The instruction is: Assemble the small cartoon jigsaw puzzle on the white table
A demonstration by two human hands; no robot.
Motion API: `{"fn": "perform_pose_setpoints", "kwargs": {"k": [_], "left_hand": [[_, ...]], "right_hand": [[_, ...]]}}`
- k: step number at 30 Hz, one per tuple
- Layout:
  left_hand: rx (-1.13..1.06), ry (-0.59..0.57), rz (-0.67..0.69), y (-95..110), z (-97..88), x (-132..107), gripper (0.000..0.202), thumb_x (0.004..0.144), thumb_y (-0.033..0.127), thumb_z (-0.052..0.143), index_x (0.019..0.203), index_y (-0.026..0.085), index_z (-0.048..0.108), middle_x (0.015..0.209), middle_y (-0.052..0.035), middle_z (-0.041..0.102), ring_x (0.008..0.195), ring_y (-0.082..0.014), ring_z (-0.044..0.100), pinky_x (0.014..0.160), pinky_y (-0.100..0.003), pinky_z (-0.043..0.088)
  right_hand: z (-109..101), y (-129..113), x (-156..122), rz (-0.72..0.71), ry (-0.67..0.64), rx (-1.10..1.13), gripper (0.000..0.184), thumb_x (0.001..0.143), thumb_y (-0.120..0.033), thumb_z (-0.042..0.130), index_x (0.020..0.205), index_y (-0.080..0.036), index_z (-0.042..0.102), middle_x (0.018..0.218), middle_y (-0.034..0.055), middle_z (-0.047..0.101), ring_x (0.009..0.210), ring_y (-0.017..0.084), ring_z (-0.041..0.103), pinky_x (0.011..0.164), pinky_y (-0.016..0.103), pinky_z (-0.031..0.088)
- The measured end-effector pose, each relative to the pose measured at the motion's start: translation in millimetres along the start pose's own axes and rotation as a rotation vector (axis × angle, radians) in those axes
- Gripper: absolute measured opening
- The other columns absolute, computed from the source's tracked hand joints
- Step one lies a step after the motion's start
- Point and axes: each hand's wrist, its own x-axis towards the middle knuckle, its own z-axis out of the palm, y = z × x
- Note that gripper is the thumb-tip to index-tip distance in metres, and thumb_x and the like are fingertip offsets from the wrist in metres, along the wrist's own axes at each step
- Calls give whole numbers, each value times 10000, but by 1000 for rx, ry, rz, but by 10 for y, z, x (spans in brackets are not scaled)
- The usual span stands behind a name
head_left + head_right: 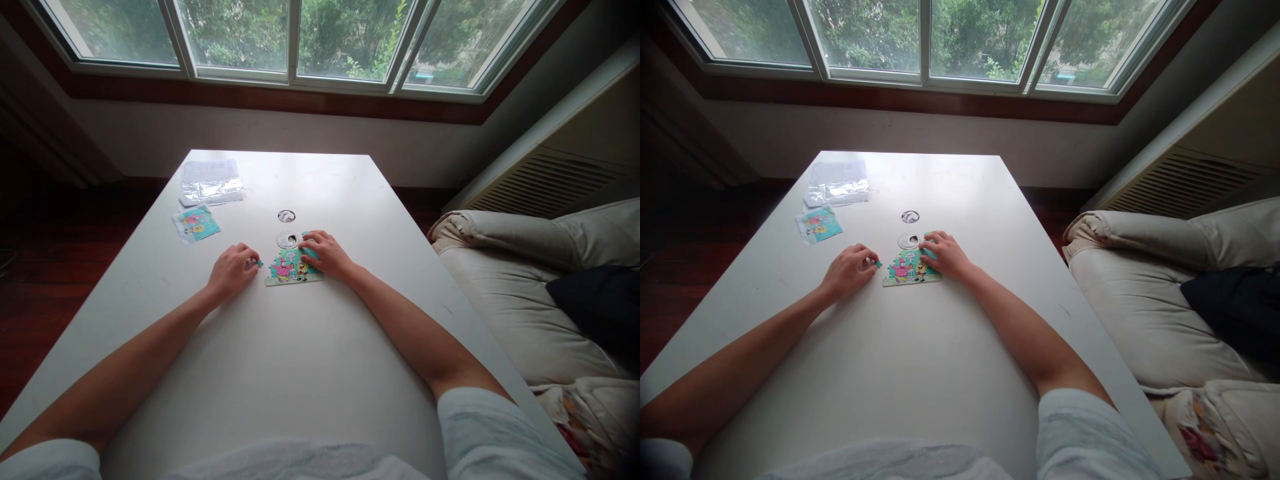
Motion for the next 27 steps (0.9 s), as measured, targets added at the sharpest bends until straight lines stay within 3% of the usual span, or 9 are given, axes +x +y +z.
{"fn": "perform_pose_setpoints", "kwargs": {"k": [6,12,27], "left_hand": [[-208,-40,-77,57,-12,-21,147,851,328,581,913,252,691,826,7,706,751,-173,628,715,-299,471],[-373,-136,-136,140,-7,-49,181,832,385,617,918,249,701,846,21,734,744,-153,651,691,-262,480],[-235,-80,2,214,30,-86,136,837,310,590,856,237,703,827,1,695,703,-150,602,667,-271,444]], "right_hand": [[5,7,-2,0,5,12,304,952,-404,599,1212,-277,692,1354,102,597,1310,308,460,1069,512,424],[16,15,-4,-1,1,14,308,951,-406,601,1219,-280,687,1356,101,594,1309,307,461,1069,508,426],[11,7,2,-2,6,8,305,961,-417,584,1210,-272,685,1355,99,592,1307,302,465,1066,495,431]]}}
